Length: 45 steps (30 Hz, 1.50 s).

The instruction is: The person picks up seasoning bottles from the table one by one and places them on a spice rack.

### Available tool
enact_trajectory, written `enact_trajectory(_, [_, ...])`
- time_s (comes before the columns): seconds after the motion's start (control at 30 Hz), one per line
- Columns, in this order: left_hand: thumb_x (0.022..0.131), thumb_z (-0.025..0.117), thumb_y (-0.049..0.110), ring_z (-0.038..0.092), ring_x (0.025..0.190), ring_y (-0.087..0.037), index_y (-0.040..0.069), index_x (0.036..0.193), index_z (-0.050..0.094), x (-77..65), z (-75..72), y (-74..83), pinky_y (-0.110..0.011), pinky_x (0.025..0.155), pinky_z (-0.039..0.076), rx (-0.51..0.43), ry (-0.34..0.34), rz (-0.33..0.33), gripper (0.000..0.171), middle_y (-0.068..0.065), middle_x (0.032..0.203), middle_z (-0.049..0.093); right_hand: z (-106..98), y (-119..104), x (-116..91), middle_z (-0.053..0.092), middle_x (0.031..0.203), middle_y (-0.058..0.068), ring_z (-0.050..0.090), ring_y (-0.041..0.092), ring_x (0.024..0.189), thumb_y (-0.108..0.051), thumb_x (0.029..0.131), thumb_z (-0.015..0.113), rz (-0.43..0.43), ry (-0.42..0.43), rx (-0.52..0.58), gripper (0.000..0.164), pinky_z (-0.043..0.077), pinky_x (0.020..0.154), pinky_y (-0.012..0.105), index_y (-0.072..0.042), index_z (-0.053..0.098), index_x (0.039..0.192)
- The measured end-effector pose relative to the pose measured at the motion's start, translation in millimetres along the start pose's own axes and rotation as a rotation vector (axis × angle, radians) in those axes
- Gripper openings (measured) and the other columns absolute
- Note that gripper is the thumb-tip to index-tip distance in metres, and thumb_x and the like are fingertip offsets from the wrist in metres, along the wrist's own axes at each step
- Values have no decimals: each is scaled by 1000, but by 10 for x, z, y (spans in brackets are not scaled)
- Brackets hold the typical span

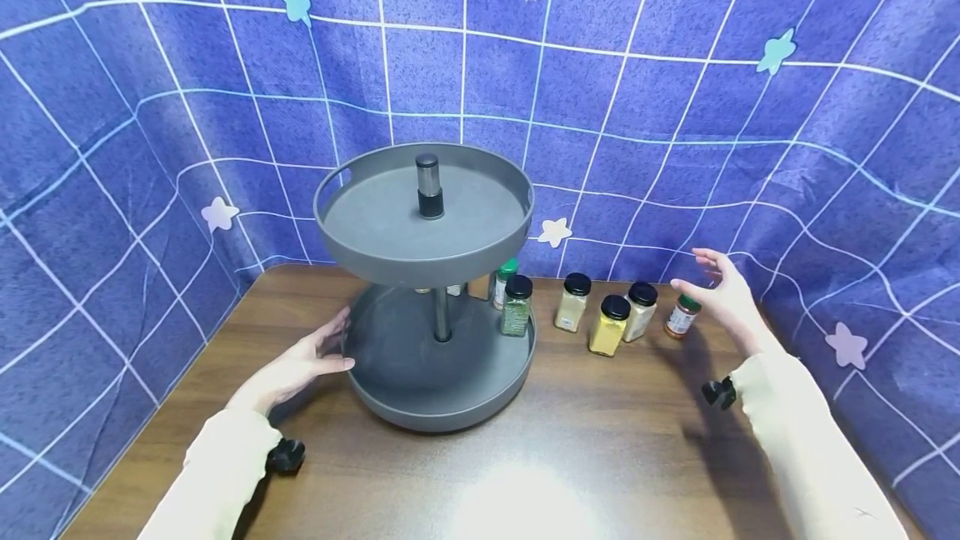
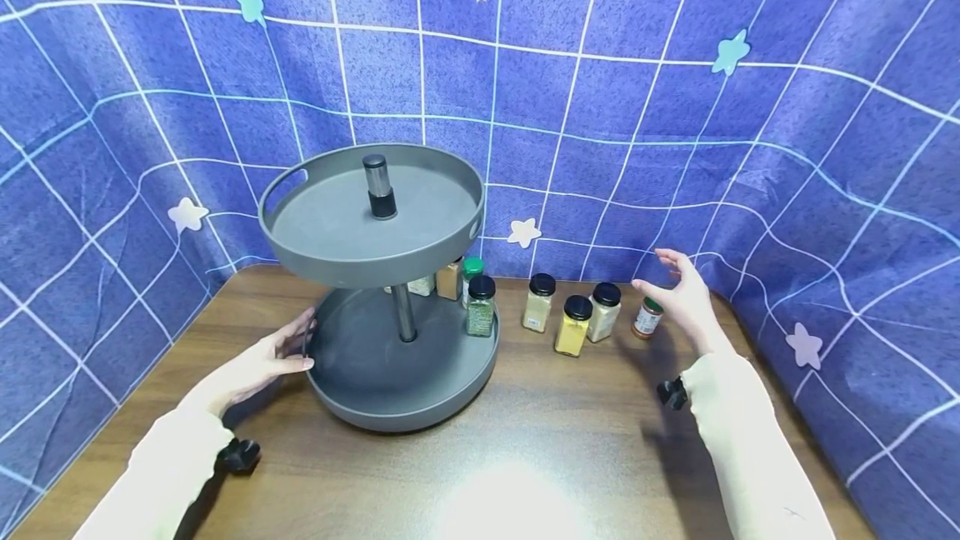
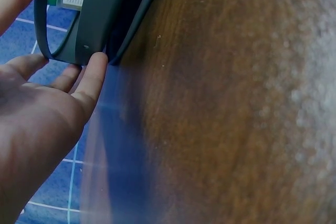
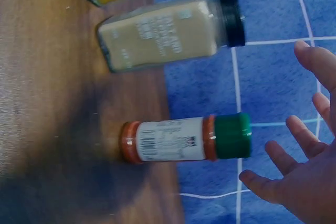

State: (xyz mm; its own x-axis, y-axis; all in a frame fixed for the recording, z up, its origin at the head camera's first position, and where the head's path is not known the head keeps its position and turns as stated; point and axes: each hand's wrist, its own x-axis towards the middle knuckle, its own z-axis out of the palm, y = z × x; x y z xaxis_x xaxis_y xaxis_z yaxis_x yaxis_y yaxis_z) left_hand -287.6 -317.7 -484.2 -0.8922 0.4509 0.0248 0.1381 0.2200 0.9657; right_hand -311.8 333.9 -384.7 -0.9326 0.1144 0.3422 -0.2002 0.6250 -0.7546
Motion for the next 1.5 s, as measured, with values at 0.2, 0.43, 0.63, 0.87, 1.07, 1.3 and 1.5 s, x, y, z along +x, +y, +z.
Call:
enact_trajectory(0.2, [88,64,7,9,139,-47,15,153,2,9,-11,-15,-15,92,38,-2,-11,16,90,-23,156,2,56,115,-63,44,135,25,46,34,112,-23,85,70,33,12,30,68,38,92,36,-1,37,140])
enact_trajectory(0.43, [87,66,8,10,140,-45,15,153,3,8,-13,-13,-14,92,38,-4,-2,4,91,-21,157,3,144,247,-142,41,138,24,44,36,116,-25,84,71,113,14,70,76,36,82,18,-6,29,145])
enact_trajectory(0.63, [88,64,7,9,140,-46,15,153,3,8,-13,-6,-18,94,38,-7,-14,13,90,-21,157,2,231,352,-181,39,137,26,46,25,111,-24,85,69,188,57,99,79,36,79,15,-7,24,147])
enact_trajectory(0.87, [88,64,6,8,139,-47,13,153,3,6,-16,2,-18,94,38,-6,-17,16,90,-22,157,1,303,417,-206,36,128,6,45,0,90,-27,87,68,348,60,299,78,53,67,27,-10,21,147])
enact_trajectory(1.07, [88,64,6,8,140,-46,14,153,3,7,-5,15,-18,94,38,-18,-15,12,90,-22,157,1,349,470,-230,38,122,-1,45,1,92,-31,86,68,421,109,360,67,51,71,26,-16,32,140])
enact_trajectory(1.3, [88,63,5,7,140,-46,14,153,3,7,-7,5,-16,92,38,-30,-15,12,89,-22,157,0,393,517,-241,42,112,-5,48,-1,88,-28,87,67,427,149,407,41,51,68,23,-27,42,119])
enact_trajectory(1.5, [88,63,6,7,140,-46,15,153,3,0,-9,12,-21,95,39,-23,-11,1,89,-22,157,0,411,549,-241,44,109,-5,50,-6,83,-26,87,67,422,159,427,38,52,64,21,-27,43,117])
